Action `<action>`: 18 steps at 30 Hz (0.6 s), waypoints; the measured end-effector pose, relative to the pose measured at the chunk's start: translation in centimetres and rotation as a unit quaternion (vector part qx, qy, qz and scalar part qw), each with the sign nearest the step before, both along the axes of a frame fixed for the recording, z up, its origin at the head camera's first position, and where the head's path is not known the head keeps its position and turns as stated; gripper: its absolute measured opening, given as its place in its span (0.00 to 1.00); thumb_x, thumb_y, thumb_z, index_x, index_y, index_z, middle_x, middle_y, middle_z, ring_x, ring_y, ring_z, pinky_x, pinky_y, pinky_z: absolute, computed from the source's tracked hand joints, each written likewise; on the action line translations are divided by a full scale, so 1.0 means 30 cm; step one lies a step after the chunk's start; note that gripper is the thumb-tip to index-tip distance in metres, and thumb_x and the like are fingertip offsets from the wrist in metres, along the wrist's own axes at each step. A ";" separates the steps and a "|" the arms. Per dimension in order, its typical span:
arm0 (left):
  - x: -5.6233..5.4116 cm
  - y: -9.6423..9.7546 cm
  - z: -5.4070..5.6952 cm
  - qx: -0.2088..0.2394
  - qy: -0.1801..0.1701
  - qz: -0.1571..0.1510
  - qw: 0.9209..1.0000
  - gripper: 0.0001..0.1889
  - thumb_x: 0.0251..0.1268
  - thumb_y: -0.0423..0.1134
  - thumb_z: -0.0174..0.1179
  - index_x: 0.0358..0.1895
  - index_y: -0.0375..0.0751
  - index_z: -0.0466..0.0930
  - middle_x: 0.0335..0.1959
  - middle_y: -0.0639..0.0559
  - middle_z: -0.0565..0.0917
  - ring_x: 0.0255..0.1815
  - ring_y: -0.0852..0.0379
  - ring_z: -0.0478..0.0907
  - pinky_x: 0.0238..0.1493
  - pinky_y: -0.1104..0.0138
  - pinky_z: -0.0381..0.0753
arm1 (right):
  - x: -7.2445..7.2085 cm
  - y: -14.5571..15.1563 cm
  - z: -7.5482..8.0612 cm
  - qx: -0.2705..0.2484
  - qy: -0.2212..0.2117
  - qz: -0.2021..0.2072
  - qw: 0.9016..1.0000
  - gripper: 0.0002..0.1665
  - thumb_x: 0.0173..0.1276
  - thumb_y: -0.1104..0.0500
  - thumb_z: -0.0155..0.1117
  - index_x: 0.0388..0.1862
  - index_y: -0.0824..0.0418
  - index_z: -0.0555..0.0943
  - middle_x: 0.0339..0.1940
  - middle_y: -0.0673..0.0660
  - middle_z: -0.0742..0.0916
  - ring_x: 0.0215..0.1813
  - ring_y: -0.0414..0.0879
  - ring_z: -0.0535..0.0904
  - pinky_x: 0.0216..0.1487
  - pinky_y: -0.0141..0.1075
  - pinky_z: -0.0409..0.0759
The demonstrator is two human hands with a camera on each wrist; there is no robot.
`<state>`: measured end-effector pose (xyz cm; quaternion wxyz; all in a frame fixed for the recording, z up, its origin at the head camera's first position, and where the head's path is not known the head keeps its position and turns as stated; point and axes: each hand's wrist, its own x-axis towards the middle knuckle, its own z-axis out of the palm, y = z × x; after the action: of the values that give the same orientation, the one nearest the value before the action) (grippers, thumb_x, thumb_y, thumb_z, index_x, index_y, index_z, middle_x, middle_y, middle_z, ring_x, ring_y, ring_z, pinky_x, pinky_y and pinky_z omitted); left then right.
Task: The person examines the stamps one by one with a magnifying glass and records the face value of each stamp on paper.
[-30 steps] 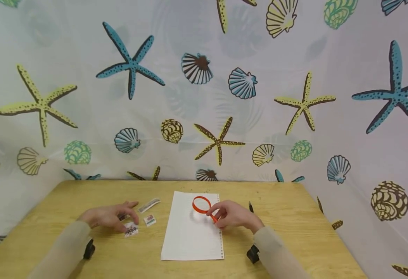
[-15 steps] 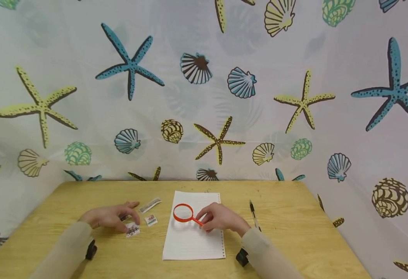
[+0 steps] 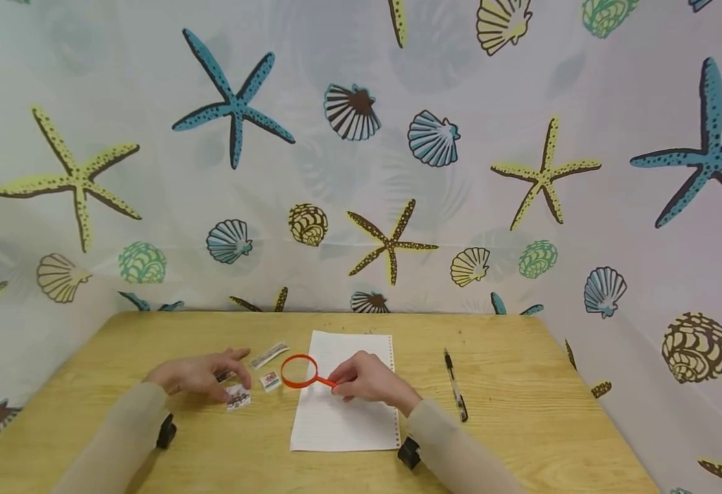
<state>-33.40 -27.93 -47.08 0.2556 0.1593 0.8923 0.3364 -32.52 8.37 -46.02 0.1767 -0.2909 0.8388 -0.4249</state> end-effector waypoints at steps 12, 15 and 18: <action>-0.011 0.004 0.012 0.000 -0.005 0.014 1.000 0.16 0.51 0.27 0.67 0.40 0.52 0.85 0.81 0.40 0.43 0.78 0.32 0.24 0.70 0.33 0.25 | 0.006 -0.090 0.002 0.028 0.010 0.008 1.000 0.11 0.66 0.65 0.66 0.47 0.63 0.87 0.39 0.52 0.90 0.33 0.41 0.84 0.37 0.37 0.86; -0.007 0.004 0.010 -0.001 -0.006 0.016 1.000 0.16 0.50 0.28 0.68 0.40 0.53 0.85 0.81 0.40 0.43 0.78 0.32 0.24 0.70 0.33 0.25 | 0.010 -0.105 -0.002 0.025 0.010 0.015 1.000 0.11 0.66 0.65 0.66 0.46 0.64 0.87 0.38 0.51 0.90 0.33 0.41 0.84 0.36 0.35 0.85; -0.002 0.000 0.003 0.004 -0.009 0.012 1.000 0.16 0.50 0.28 0.68 0.41 0.51 0.85 0.81 0.39 0.43 0.78 0.32 0.23 0.70 0.32 0.25 | 0.014 -0.121 -0.008 0.024 0.010 0.024 0.999 0.10 0.66 0.64 0.67 0.46 0.63 0.87 0.37 0.51 0.90 0.33 0.41 0.85 0.35 0.34 0.85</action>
<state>-33.48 -27.92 -46.98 0.2590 0.1470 0.8903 0.3444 -32.11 4.75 -46.26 0.1851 -0.3111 0.8432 -0.3974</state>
